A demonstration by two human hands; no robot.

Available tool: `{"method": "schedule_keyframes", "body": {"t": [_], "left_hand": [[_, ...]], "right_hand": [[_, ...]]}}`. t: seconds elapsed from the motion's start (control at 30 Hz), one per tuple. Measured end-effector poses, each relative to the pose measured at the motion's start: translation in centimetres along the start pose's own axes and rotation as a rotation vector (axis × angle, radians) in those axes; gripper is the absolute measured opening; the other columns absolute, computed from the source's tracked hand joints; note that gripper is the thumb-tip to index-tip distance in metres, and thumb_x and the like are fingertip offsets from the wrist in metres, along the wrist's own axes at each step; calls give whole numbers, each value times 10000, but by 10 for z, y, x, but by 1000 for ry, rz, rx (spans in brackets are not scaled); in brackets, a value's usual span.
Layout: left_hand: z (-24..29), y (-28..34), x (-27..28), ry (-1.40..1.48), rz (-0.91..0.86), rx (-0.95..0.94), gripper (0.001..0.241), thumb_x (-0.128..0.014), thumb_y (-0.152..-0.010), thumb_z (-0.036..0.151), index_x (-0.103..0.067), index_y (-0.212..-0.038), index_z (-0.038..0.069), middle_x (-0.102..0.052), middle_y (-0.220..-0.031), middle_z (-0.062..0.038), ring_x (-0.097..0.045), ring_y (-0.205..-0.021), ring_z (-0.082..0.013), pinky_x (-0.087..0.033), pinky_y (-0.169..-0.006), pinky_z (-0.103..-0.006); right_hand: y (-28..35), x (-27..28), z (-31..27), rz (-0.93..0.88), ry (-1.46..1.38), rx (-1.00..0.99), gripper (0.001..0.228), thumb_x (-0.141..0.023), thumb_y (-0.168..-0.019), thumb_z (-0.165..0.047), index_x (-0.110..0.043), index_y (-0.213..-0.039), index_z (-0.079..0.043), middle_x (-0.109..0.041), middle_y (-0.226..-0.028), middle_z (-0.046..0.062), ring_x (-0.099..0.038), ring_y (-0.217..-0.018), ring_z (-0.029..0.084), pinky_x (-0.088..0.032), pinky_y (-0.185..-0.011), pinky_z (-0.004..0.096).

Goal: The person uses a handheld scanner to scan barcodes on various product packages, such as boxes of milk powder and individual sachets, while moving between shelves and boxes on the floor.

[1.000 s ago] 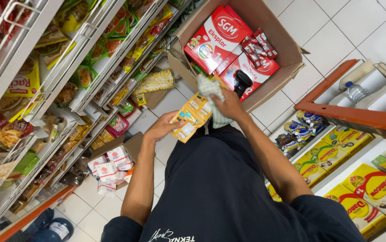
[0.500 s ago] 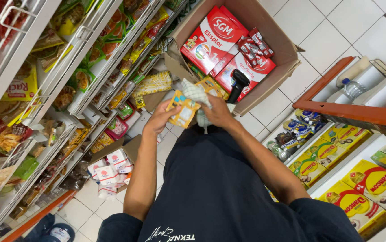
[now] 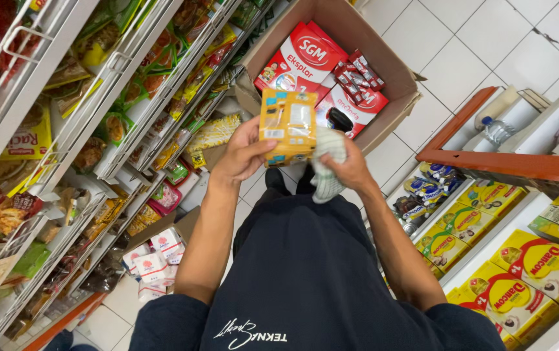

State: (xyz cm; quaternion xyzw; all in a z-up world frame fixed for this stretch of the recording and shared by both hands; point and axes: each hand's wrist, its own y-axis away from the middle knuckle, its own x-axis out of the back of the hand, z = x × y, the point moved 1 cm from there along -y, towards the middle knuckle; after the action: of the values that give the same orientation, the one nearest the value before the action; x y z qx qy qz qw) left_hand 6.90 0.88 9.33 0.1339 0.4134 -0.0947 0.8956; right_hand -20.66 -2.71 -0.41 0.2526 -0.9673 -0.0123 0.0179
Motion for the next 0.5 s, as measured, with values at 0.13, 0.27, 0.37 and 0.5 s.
{"method": "schedule_keyframes", "body": {"t": [0.13,0.27,0.37,0.5], "left_hand": [[15,-26,-31,-70,-129,-21,560,-714,-966,41,-477,-1462,-67,-638,-1381,-158,-641,-1280,-212,-510,-1136,-362],[27,-56,-42,-138,-145,-48,494,-704,-1008,79,-498,-1434,-59,-653,-1351,-161,-662,-1235,-205,-533,-1099,-370],[22,-83,-37,-240,-145,-38,472,-658,-1061,226,-529,-1412,-61,-667,-1302,-159,-669,-1164,-208,-548,-1022,-383],[6,-109,-2,-374,-117,53,752,-372,-1054,601,-609,-1391,-28,-724,-1247,-135,-710,-1111,-191,-582,-958,-342]], "right_hand": [[-7,-13,-34,-194,93,17,594,-820,-868,-199,-576,-1369,9,-675,-1290,106,-599,-1209,186,-466,-1060,368],[-1,-13,-58,-270,28,-51,445,-706,-971,-180,-610,-1376,-21,-712,-1276,77,-644,-1170,148,-512,-1041,343],[1,-6,-68,-189,24,-14,398,-701,-976,-158,-645,-1335,3,-733,-1219,99,-665,-1104,144,-539,-994,336],[1,3,-76,0,-236,-27,426,-694,-960,-166,-633,-1312,65,-721,-1158,143,-696,-1012,166,-575,-923,333]]}}
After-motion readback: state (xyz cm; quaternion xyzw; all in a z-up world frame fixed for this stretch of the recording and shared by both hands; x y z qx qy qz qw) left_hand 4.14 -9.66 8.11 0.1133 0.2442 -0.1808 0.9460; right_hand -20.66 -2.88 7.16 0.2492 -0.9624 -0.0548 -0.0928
